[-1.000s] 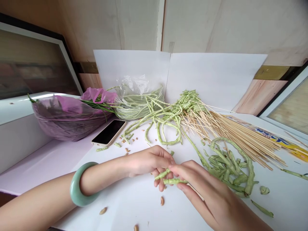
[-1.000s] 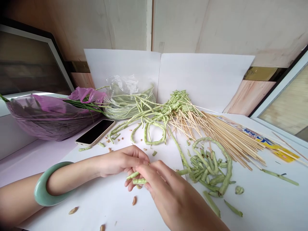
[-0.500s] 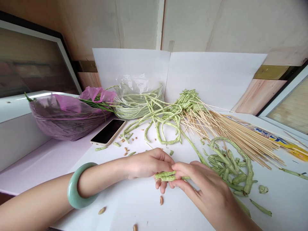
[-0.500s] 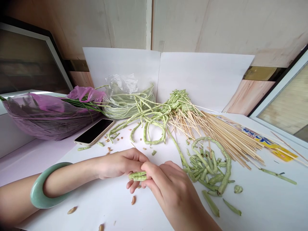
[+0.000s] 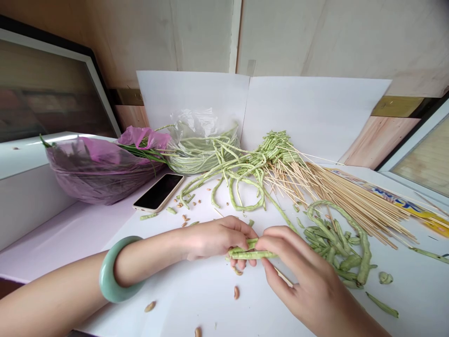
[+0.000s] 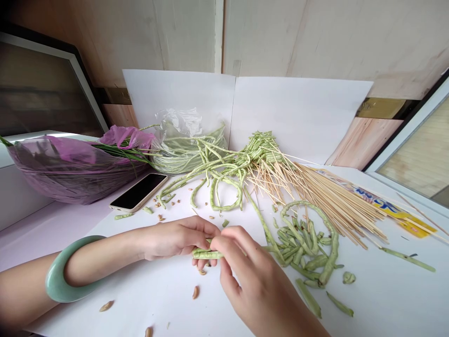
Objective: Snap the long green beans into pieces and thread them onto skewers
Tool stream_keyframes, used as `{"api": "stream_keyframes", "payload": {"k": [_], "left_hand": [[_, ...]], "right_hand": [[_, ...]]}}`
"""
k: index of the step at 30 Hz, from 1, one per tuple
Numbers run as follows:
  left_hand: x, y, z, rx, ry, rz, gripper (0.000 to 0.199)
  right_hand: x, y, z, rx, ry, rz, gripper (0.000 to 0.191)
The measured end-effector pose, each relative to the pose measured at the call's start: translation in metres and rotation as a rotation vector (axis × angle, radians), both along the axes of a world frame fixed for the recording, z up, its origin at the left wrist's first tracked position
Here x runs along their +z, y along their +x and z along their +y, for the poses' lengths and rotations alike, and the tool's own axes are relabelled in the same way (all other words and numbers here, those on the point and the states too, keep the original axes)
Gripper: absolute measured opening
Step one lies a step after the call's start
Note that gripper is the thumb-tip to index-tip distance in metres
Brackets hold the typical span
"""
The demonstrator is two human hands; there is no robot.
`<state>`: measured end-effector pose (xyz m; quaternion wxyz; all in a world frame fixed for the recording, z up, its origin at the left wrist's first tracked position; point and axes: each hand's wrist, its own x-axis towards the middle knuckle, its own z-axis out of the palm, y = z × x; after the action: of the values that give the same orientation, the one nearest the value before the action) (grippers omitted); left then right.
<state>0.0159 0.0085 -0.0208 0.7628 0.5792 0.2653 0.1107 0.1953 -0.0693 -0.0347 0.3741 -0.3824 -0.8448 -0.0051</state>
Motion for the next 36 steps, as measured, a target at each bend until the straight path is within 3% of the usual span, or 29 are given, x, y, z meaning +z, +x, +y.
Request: {"api": "stream_keyframes", "payload": {"k": [2,8,13,16,22,28,32,36], "left_hand": [[0.001,0.0,-0.001,-0.026,0.045,0.017,0.01],[0.001,-0.002,-0.005,-0.065,0.22,0.128,0.033],[0.01,-0.004,-0.01,-0.064,0.592,0.309,0.017],[0.016,-0.004,-0.013,-0.065,0.698,0.353,0.017],[0.02,-0.006,-0.013,-0.207,0.705,0.202,0.019],[0.018,-0.008,-0.007,-0.511,0.644,-0.023,0.016],[0.017,-0.008,-0.006,-0.61,0.661,-0.072,0.021],[0.015,-0.008,-0.006,-0.653,0.644,-0.066,0.025]], "right_hand": [[0.0,0.0,0.0,-0.001,-0.017,-0.003,0.021],[-0.001,0.001,0.003,-0.011,0.003,-0.003,0.016],[-0.002,0.004,0.001,-0.043,-0.168,-0.078,0.012],[-0.003,0.005,0.0,-0.014,-0.248,-0.17,0.019],[-0.007,0.003,0.0,0.054,-0.122,-0.101,0.034],[0.004,-0.002,-0.008,0.212,-0.059,-0.24,0.041],[-0.008,-0.007,-0.012,0.244,0.04,-0.119,0.049],[-0.017,-0.009,-0.012,0.28,0.036,-0.155,0.052]]}}
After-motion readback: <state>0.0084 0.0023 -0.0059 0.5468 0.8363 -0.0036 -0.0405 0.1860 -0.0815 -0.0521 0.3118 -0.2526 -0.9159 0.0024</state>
